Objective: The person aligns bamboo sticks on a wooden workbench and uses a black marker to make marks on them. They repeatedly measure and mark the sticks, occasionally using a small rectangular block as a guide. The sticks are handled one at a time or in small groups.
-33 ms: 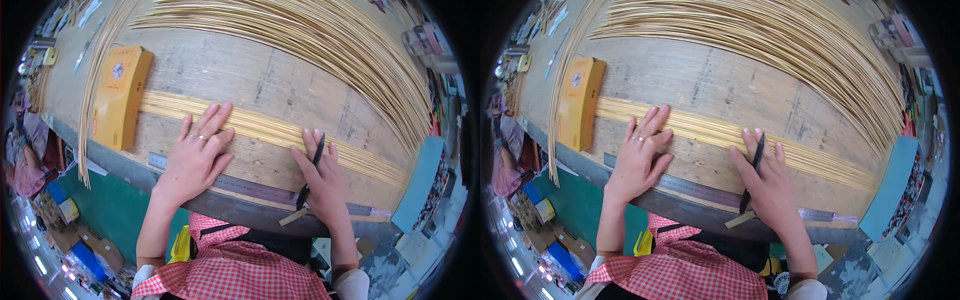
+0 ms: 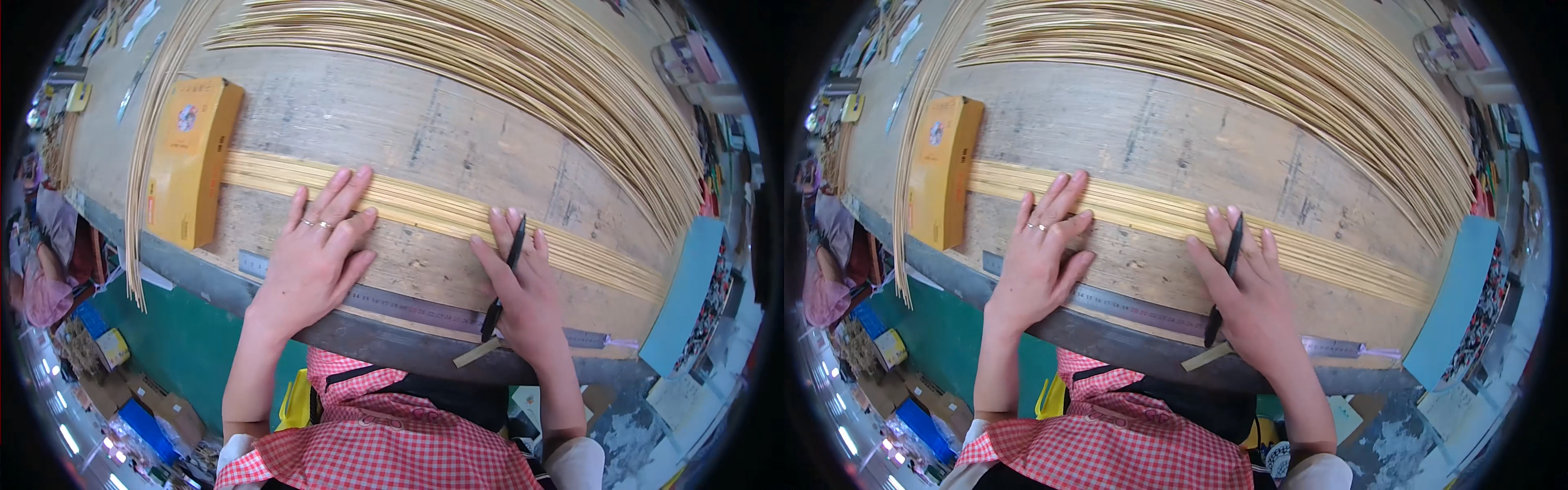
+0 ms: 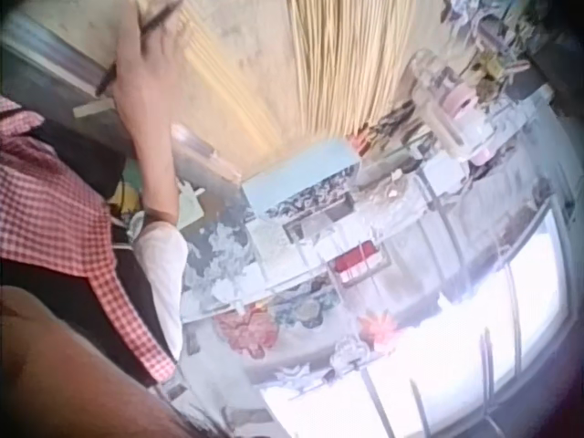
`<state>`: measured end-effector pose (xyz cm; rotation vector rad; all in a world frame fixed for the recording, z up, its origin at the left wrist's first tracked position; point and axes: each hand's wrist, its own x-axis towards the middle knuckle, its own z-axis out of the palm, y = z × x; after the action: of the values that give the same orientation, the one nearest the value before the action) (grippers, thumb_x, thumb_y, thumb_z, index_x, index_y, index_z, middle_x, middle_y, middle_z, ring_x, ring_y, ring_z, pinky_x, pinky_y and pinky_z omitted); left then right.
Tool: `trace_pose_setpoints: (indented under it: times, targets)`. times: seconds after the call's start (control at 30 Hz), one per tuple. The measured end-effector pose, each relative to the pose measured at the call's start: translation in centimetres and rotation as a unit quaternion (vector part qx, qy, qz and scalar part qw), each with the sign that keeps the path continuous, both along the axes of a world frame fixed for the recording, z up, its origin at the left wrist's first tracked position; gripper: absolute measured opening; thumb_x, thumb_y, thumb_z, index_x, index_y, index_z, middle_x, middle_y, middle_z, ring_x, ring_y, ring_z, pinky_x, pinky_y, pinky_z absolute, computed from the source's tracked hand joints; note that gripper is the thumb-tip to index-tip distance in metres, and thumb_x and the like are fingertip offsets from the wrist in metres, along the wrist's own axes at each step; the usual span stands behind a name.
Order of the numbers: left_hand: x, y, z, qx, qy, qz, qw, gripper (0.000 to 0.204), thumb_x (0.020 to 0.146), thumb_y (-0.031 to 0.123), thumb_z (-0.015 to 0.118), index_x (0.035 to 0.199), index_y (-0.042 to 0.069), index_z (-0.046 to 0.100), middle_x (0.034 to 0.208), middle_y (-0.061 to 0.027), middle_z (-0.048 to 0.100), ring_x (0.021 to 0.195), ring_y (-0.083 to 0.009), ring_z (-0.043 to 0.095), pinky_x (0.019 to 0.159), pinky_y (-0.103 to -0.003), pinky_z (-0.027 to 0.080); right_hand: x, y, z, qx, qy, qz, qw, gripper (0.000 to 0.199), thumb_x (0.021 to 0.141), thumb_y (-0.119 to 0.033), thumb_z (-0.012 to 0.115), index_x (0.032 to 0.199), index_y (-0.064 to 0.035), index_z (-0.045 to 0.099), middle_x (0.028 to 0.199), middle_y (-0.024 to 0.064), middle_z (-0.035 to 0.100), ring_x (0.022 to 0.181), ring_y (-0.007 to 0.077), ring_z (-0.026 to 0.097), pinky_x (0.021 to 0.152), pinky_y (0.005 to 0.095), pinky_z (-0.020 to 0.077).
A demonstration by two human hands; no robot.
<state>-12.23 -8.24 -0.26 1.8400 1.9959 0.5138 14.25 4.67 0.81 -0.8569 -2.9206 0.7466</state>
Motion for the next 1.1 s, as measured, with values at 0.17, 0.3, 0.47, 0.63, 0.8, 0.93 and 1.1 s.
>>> trace_pose_setpoints:
  times: [0.17,0.3,0.47,0.63,0.8,0.93,1.1]
  targets:
    - [0.3,0.1,0.3,-0.029,0.028,0.002,0.999,0.071,0.090,0.016,0.070,0.154,0.011,0.040,0.164,-0.0111,0.036,0.153,-0.0326,0.030,0.124,-0.057,0.017,-0.2,0.0,-0.2,0.010,-0.001,0.008,1.000,0.055,0.092,-0.006,0.058,0.146,-0.0112,0.052,0.163,0.0153,0.037,0.151,0.0356,0.035,0.118,0.0613,0.0294]
    - [0.4,0.2,0.5,-0.030,0.045,-0.001,0.999,0.073,0.091,0.009,0.067,0.158,0.012,0.038,0.166,-0.0097,0.033,0.153,-0.0310,0.030,0.124,-0.056,0.018,-0.2,0.0,-0.5,0.022,0.014,0.015,1.000,0.055,0.092,-0.007,0.057,0.147,-0.0100,0.050,0.163,0.0160,0.036,0.150,0.0377,0.036,0.116,0.0618,0.0319]
    - [0.0,0.7,-0.5,0.060,0.069,0.013,0.996,0.057,0.087,-0.004,0.066,0.142,0.008,0.058,0.152,-0.0106,0.052,0.144,-0.0313,0.046,0.117,-0.047,0.038,-0.2,0.2,-1.0,0.045,0.036,0.021,0.998,0.053,0.093,-0.007,0.056,0.146,-0.0096,0.051,0.161,0.0173,0.038,0.147,0.0399,0.039,0.114,0.0620,0.0357]
    - [0.1,1.7,-0.7,0.144,0.044,0.043,0.988,0.041,0.082,-0.008,0.069,0.122,0.003,0.072,0.133,-0.0120,0.068,0.130,-0.0319,0.061,0.104,-0.041,0.052,-0.2,0.5,-1.1,0.042,0.053,0.021,0.997,0.052,0.093,-0.005,0.052,0.145,-0.0100,0.053,0.159,0.0182,0.042,0.146,0.0411,0.041,0.115,0.0602,0.0368]
    - [0.1,1.9,-0.6,0.142,0.013,0.067,0.988,0.035,0.087,-0.008,0.068,0.120,0.003,0.074,0.129,-0.0131,0.070,0.128,-0.0337,0.062,0.105,-0.040,0.052,-0.4,0.4,-1.0,0.045,0.050,0.015,0.998,0.051,0.094,-0.004,0.051,0.145,-0.0088,0.053,0.158,0.0179,0.043,0.146,0.0410,0.041,0.116,0.0590,0.0361]
    - [0.2,1.9,-0.5,0.138,0.001,0.073,0.988,0.034,0.088,-0.007,0.069,0.120,0.003,0.074,0.130,-0.0134,0.070,0.129,-0.0339,0.061,0.105,-0.040,0.052,-0.5,0.3,-0.8,0.051,0.043,0.015,0.998,0.049,0.095,-0.005,0.051,0.144,-0.0060,0.053,0.156,0.0182,0.046,0.146,0.0395,0.041,0.117,0.0582,0.0360]
    - [0.0,2.0,-0.5,0.137,-0.003,0.073,0.988,0.031,0.089,-0.005,0.070,0.118,0.002,0.074,0.130,-0.0135,0.070,0.129,-0.0337,0.062,0.104,-0.040,0.052,-0.7,0.6,-1.1,0.040,0.085,-0.005,0.996,0.045,0.095,-0.004,0.051,0.139,-0.0034,0.056,0.151,0.0183,0.051,0.144,0.0387,0.045,0.116,0.0563,0.0373]
